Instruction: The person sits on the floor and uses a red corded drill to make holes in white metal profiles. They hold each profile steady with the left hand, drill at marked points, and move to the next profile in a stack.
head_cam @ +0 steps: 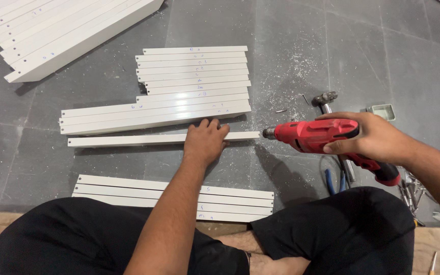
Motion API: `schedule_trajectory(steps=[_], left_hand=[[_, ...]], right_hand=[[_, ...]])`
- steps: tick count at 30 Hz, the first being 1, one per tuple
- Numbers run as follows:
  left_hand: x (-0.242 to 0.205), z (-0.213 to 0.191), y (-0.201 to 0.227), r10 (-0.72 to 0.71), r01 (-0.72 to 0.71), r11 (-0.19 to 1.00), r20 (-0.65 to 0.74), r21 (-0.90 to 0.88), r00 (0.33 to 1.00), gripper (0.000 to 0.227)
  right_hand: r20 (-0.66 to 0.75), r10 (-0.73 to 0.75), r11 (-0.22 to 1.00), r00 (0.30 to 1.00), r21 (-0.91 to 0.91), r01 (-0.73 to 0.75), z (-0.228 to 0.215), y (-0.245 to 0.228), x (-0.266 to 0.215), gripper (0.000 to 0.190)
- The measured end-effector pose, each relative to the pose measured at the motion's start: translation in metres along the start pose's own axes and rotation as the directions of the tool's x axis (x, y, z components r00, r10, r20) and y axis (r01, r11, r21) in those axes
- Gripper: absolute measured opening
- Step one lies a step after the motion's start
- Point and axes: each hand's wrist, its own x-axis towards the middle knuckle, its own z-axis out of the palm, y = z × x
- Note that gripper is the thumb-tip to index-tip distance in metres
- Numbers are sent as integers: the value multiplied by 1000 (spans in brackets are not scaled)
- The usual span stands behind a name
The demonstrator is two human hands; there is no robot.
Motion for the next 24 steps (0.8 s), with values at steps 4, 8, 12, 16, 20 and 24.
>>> schedule_trajectory(steps=[4,8,12,16,20,24], left_hand=[[-1,-1,0,-1,1,1000,8,0,1000,46],[-1,-2,0,0,0,1000,12,-8,1000,46],[0,-1,-1,4,-4,1000,-5,-11,1000,46],[0,1,-1,1,-1,1000,-12,-17,1000,45],[1,1,1,-1,1,1000,-11,-8,1000,45],[0,0,1,-4,4,1000,-20,-5,1000,43]], right_hand=[[0,-9,999,1000,-39,9,-1,0,2,78],[0,-33,999,999,-43,33,-4,0,3,78],[7,-70,997,998,-44,70,-5,-4,2,77],[55,-80,959,995,-266,92,-10,-14,4,86],[180,-153,864,972,-453,220,-21,-32,19,86],[130,-188,931,974,-293,219,-31,-57,40,71]])
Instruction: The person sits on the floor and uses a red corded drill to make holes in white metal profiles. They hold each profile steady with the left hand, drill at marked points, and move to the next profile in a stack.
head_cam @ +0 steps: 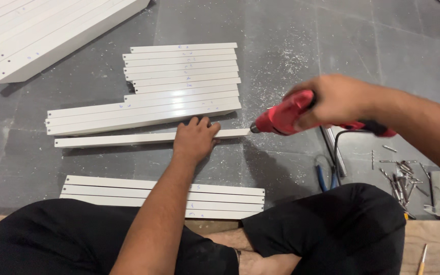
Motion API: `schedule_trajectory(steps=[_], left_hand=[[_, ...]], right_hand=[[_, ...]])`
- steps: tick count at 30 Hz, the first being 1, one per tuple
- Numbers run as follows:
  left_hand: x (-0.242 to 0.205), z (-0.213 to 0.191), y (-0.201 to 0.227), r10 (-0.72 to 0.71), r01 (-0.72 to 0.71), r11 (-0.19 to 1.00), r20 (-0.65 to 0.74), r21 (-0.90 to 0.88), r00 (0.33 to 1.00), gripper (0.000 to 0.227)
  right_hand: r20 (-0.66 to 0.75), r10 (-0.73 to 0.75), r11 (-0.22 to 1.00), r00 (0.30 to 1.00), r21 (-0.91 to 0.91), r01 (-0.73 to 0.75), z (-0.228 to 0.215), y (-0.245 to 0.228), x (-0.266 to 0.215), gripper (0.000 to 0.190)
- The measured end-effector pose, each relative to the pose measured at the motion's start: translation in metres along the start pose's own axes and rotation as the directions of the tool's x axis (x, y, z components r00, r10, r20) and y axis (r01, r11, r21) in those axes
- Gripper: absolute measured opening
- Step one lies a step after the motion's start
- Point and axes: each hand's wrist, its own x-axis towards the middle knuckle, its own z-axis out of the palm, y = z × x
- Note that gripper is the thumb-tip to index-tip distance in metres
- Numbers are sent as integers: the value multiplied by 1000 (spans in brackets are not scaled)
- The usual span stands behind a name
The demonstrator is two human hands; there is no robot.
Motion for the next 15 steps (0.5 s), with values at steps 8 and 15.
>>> schedule_trajectory(steps=[8,15], left_hand=[[2,-2,1,-10,10,1000,34,18,999,43],[1,-2,2,-8,7,1000,12,12,1000,45]], right_hand=[[191,364,829,912,380,-410,-14,-40,-2,43],[156,362,860,919,325,-394,-16,-56,-6,45]])
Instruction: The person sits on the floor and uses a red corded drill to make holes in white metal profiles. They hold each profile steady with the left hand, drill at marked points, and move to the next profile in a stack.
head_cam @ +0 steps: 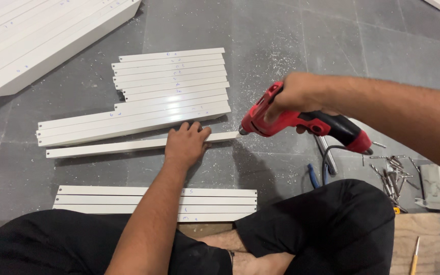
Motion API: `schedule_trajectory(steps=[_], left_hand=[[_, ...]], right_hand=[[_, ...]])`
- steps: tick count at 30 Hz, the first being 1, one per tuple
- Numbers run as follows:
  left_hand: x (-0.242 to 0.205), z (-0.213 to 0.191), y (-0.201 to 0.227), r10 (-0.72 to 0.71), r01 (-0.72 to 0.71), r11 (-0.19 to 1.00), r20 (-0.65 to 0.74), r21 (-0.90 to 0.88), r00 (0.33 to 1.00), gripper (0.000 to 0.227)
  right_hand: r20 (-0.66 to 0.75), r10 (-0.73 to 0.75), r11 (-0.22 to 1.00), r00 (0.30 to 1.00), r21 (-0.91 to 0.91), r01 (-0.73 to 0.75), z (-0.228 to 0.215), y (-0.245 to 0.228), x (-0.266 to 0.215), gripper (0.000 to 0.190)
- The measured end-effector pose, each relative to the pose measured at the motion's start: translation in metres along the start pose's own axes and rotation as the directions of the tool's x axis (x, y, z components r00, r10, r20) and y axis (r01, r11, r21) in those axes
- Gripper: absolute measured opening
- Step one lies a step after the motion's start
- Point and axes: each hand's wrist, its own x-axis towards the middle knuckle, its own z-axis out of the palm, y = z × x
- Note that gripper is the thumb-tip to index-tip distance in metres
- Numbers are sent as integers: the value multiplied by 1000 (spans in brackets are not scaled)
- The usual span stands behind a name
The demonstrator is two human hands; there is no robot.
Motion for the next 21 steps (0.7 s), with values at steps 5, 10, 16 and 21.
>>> schedule_trajectory(steps=[5,10,16,21], left_hand=[[-2,5,-3,-1,0,1000,-28,-24,1000,41],[1,6,-4,3,-3,1000,-16,-18,1000,40],[0,2,-3,5,-5,1000,-1,-28,1000,42],[2,-2,-2,8,-6,999,50,-38,999,41]], right_hand=[[-12,-37,999,999,-25,36,5,13,6,45],[-114,-119,974,986,-204,94,11,19,8,52],[-81,-6,997,997,-77,0,16,8,-9,58],[-95,-21,974,995,-227,-2,25,-5,-20,61]])
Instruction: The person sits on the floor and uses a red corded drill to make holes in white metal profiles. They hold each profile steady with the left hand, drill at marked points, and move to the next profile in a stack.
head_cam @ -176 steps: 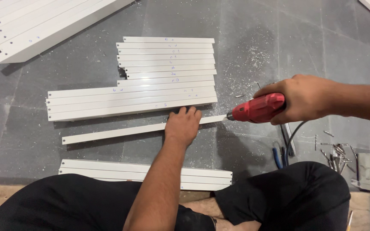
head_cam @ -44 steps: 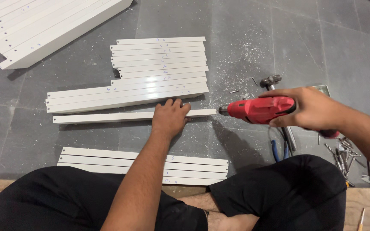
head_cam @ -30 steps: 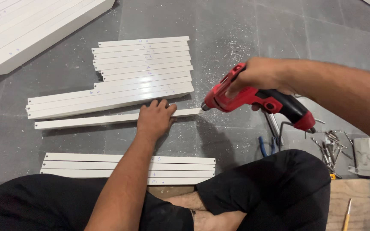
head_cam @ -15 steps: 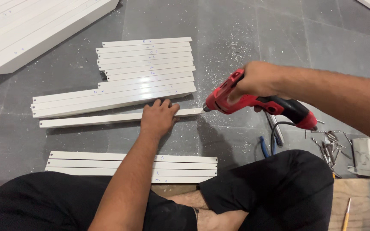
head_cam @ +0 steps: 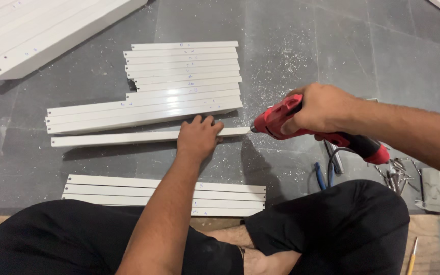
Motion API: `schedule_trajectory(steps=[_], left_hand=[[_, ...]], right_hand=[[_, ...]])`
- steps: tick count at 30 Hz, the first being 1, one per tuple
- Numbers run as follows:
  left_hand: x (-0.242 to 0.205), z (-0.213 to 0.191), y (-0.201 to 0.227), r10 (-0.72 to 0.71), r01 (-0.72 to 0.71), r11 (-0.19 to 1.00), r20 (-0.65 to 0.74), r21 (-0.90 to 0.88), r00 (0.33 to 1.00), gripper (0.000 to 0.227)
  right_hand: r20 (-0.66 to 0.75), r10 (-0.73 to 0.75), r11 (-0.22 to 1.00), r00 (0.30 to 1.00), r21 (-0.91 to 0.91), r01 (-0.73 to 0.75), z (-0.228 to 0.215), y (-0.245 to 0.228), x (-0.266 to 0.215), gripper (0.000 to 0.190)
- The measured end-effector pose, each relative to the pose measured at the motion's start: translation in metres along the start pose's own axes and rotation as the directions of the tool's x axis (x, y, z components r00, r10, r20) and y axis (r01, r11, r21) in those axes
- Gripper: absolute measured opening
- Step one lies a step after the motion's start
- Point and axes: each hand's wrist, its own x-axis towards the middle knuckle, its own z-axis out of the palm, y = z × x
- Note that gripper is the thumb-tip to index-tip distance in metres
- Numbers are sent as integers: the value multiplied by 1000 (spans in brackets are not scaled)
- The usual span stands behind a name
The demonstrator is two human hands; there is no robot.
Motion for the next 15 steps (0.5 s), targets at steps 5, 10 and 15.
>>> schedule_trajectory(steps=[5,10,15], left_hand=[[-1,-4,1,3,-3,1000,11,-12,1000,40],[-3,-5,1,0,-1,1000,-14,-24,1000,39],[2,-5,3,34,-34,999,-28,3,999,37]], right_hand=[[14,-1,1000,1000,-9,1,-3,0,3,63],[-44,-140,986,989,-95,135,2,14,12,62],[-8,-72,996,997,-48,72,7,25,23,63]])
